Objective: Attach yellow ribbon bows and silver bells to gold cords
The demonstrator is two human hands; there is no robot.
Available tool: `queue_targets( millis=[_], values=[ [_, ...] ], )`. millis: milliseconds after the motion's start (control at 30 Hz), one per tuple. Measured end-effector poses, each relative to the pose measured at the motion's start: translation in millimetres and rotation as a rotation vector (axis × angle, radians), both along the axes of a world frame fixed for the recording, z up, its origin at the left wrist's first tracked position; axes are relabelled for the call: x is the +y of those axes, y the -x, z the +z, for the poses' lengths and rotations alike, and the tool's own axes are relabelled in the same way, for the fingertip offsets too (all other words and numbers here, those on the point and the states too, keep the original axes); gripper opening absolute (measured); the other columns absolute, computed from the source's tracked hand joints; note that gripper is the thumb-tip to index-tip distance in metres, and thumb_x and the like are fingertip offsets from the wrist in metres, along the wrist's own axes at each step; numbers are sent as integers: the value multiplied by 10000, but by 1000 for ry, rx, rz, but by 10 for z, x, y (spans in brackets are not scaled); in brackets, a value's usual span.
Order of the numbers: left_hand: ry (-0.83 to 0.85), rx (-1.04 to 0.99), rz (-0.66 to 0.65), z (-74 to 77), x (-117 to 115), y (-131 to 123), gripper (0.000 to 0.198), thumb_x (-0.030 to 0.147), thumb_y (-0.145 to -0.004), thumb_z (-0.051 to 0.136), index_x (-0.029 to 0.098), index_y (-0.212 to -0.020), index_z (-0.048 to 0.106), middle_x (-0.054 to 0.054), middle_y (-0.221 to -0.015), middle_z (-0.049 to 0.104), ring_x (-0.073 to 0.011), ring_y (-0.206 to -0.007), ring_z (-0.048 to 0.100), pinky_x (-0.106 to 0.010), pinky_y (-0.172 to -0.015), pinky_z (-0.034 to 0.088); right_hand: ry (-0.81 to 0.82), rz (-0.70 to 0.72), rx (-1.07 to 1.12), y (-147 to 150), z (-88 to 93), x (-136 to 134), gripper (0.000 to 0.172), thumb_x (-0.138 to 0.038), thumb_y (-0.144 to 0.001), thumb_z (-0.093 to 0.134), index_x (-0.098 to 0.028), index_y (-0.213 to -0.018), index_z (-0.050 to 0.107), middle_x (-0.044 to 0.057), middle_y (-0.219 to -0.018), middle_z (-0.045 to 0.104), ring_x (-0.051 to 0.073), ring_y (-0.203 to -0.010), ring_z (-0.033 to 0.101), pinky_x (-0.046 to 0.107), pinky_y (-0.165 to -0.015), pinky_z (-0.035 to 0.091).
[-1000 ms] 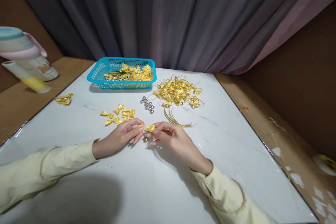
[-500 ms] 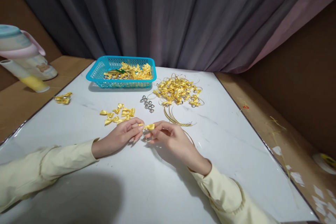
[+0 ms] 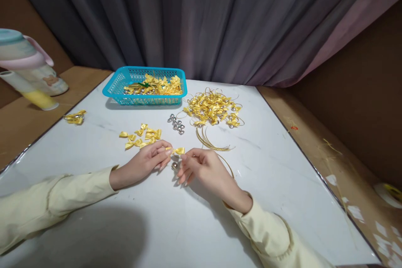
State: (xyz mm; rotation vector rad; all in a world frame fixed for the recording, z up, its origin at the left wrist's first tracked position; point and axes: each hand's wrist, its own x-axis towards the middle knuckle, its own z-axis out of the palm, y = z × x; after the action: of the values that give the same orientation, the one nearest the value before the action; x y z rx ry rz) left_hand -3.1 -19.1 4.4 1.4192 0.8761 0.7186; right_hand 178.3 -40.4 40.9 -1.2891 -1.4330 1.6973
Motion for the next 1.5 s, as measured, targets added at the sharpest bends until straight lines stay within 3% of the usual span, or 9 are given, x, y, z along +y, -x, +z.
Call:
queue_targets(
  millis=[133, 367, 1267, 1500],
  values=[
    [-13, 25, 4, 6, 1, -5, 221, 373, -887, 431, 162, -825, 448, 76, -538, 418, -74, -486, 360, -215, -491, 287, -31, -35, -31, 23, -23, -19, 307, -390, -846, 498, -147, -665, 546, 37, -578, 643, 138, -462, 604, 252, -468, 483],
    [-39, 56, 6, -3, -3, 0, 212, 370, -891, 418, 171, -820, 440, 78, -538, 406, -80, -493, 355, -217, -501, 290, -358, -84, -289, 39, -119, -86, 292, -316, -883, 429, -171, -652, 535, 16, -499, 615, 114, -408, 545, 228, -478, 451],
    [-53, 93, 2, -2, -3, -13, 196, 347, -889, 414, 166, -826, 453, 77, -525, 402, -78, -488, 350, -207, -486, 284, -435, -76, -390, 88, -88, -100, 323, -293, -903, 391, -195, -610, 486, -18, -445, 562, 95, -375, 493, 211, -476, 402],
    [-133, 155, 10, -8, -23, -23, 190, 346, -893, 400, 172, -837, 452, 75, -531, 418, -83, -487, 371, -206, -489, 300, -733, -94, -655, 119, -171, -122, 283, -235, -886, 380, -205, -605, 401, -22, -441, 473, 98, -372, 398, 225, -434, 274]
  ],
)
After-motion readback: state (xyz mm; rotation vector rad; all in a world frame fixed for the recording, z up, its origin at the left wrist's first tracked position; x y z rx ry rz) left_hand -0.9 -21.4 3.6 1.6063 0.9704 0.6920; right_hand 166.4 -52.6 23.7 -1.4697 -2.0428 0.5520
